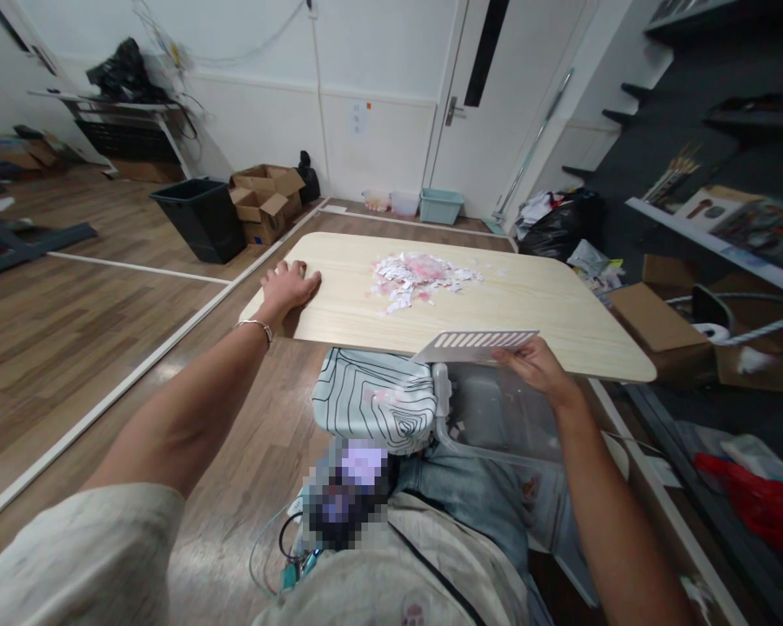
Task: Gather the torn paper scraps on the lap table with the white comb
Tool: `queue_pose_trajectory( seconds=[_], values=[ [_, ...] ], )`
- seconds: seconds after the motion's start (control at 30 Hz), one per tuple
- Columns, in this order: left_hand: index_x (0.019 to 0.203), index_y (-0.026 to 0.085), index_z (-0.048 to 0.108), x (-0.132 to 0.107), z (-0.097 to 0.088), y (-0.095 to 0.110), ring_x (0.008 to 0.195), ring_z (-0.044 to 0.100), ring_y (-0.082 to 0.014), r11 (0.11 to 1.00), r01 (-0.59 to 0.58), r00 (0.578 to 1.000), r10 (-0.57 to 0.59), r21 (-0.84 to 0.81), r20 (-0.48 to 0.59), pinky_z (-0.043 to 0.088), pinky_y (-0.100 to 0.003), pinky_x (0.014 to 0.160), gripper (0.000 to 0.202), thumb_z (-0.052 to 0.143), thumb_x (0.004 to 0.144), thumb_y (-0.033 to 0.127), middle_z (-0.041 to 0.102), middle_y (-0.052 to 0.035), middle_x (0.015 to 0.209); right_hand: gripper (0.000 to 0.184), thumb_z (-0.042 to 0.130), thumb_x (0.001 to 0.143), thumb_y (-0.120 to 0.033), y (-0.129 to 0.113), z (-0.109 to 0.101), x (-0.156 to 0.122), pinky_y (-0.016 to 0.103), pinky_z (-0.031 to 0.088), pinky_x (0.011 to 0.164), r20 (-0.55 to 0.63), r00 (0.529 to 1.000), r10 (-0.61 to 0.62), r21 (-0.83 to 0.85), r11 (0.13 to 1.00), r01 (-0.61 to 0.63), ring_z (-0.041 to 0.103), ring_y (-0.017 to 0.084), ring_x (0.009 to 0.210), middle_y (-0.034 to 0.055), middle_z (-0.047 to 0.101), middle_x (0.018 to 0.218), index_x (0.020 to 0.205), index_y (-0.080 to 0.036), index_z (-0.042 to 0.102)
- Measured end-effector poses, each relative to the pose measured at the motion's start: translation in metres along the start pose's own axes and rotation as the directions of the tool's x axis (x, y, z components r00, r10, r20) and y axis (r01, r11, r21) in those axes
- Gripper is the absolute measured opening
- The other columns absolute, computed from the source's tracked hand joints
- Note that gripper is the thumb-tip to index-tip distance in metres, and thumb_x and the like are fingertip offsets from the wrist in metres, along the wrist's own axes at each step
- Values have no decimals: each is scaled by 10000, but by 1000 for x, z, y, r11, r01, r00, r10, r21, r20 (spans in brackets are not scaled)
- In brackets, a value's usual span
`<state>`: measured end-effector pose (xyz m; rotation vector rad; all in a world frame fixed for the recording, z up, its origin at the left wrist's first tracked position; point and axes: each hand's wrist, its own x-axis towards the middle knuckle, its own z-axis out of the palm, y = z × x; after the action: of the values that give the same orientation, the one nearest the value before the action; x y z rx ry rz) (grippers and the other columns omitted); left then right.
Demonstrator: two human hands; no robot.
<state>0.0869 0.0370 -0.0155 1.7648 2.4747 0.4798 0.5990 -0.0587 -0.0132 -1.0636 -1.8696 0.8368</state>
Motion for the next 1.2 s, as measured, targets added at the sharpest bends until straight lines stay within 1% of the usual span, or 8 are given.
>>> queue_pose_trajectory(
  seconds=[0.13,0.27,0.43,0.5,0.67,0.83,1.1,1.2],
  values=[
    [1714,201,646,1,2,-1,1612,567,-574,1000,0,1000,0,-16,-11,448,-710,1320,881,381,1046,710,590,-306,1789,659,1013,762,-858,10,0,-1,539,752,1024,-125,990,59,84,995,-48,904,385,1046,107,936,1046,997,-246,948],
    [1712,189,649,1,3,-2,1590,585,-576,1000,-7,1000,6,-29,-16,438,-718,1325,884,397,1039,704,603,-315,1772,697,1030,724,-864,22,4,3,524,747,1051,-353,932,83,105,993,-49,891,377,1082,127,932,1088,1012,-241,903],
    [1719,188,638,1,2,0,1614,575,-559,1000,-4,1000,4,-16,-10,425,-694,1344,888,376,1045,702,592,-302,1795,684,949,824,-871,31,9,7,532,711,1110,-494,869,-17,-14,1000,11,884,384,1141,161,924,1135,1033,-224,879],
    [1716,188,640,1,2,0,1621,572,-552,1000,-2,1000,2,-6,3,423,-683,1347,882,372,1050,699,587,-300,1802,675,909,863,-882,31,11,7,533,721,1075,-484,874,-45,-69,997,13,888,390,1110,166,920,1107,1012,-224,879],
    [1714,199,644,-1,0,1,1606,585,-553,1000,-10,1000,10,-7,3,431,-680,1331,864,374,1058,693,607,-300,1782,678,840,909,-928,26,16,7,504,752,958,-302,951,-69,-118,992,34,888,377,1018,124,914,1032,972,-256,901],
    [1707,220,659,-1,0,1,1600,584,-561,1000,-4,1000,4,-15,1,434,-695,1325,859,384,1047,698,611,-294,1775,679,845,906,-928,16,16,8,434,746,870,-264,961,-78,-127,991,46,872,332,913,100,911,983,981,-257,915],
    [1729,196,636,0,2,0,1616,562,-568,1000,1,1000,-2,-24,-13,428,-702,1335,883,385,1047,699,592,-295,1796,564,854,951,-795,9,20,1,440,731,931,-306,944,-119,-169,983,69,877,335,957,114,917,1018,975,-235,913],
    [1733,209,633,1,3,-1,1625,548,-569,1000,6,1000,-6,-27,-16,423,-705,1339,891,380,1044,714,586,-284,1805,513,871,947,-745,7,22,1,451,726,962,-275,952,-133,-186,979,83,878,339,968,120,913,1010,971,-235,914]
  ],
)
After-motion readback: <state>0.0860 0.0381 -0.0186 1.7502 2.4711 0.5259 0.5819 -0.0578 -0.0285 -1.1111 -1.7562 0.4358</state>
